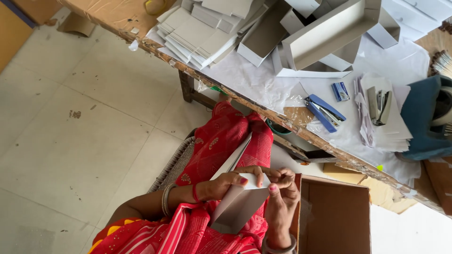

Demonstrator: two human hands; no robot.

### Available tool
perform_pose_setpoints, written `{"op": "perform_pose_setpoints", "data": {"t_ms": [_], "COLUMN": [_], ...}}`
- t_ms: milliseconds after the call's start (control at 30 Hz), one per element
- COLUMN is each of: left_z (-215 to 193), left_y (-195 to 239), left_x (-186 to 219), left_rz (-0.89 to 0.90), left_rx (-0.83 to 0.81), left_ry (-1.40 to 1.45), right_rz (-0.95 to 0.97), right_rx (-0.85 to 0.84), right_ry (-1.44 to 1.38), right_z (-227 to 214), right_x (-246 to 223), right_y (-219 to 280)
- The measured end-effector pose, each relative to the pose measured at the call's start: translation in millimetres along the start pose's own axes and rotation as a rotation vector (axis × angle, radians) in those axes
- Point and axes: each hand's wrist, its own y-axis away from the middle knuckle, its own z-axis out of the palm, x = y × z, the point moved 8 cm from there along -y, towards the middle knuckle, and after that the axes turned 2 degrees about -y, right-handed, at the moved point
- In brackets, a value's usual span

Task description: Folding and stapling cardboard parts to assemble white storage boxes.

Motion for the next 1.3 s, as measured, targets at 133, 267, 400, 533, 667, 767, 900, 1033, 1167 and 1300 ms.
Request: {"op": "perform_pose_setpoints", "data": {"t_ms": [133,267,400,533,667,767,900,1033,1167,1300], "left_z": [-9,29,31,22,20,21,29,34,20,31], "left_y": [7,-6,-8,-8,-9,-9,-9,-4,6,2], "left_x": [-25,-10,-10,-14,-18,-20,-25,-40,-63,-46], "left_rz": [-0.203,-0.172,-0.147,-0.108,-0.107,-0.124,-0.095,-0.112,-0.064,-0.094], "left_rx": [-0.086,-0.207,-0.161,-0.095,-0.081,-0.103,-0.135,-0.144,-0.162,-0.129], "left_ry": [0.125,0.081,0.097,0.012,0.06,0.002,-0.031,-0.037,-0.095,0.037], "right_rz": [-0.01,-0.56,-0.317,-0.533,-0.231,-0.142,-0.464,-0.652,-0.538,-0.419], "right_rx": [-0.283,-0.272,-0.303,-0.237,-0.104,-0.042,-0.125,-0.274,-0.412,-0.452], "right_ry": [0.924,1.712,1.997,0.995,0.055,-0.114,0.436,0.907,0.992,0.913], "right_z": [18,61,12,-26,2,26,41,76,87,87], "right_x": [-52,-98,-51,-69,-78,-69,-73,-76,-78,-70], "right_y": [-57,-160,-207,-183,-92,-34,26,51,45,36]}}
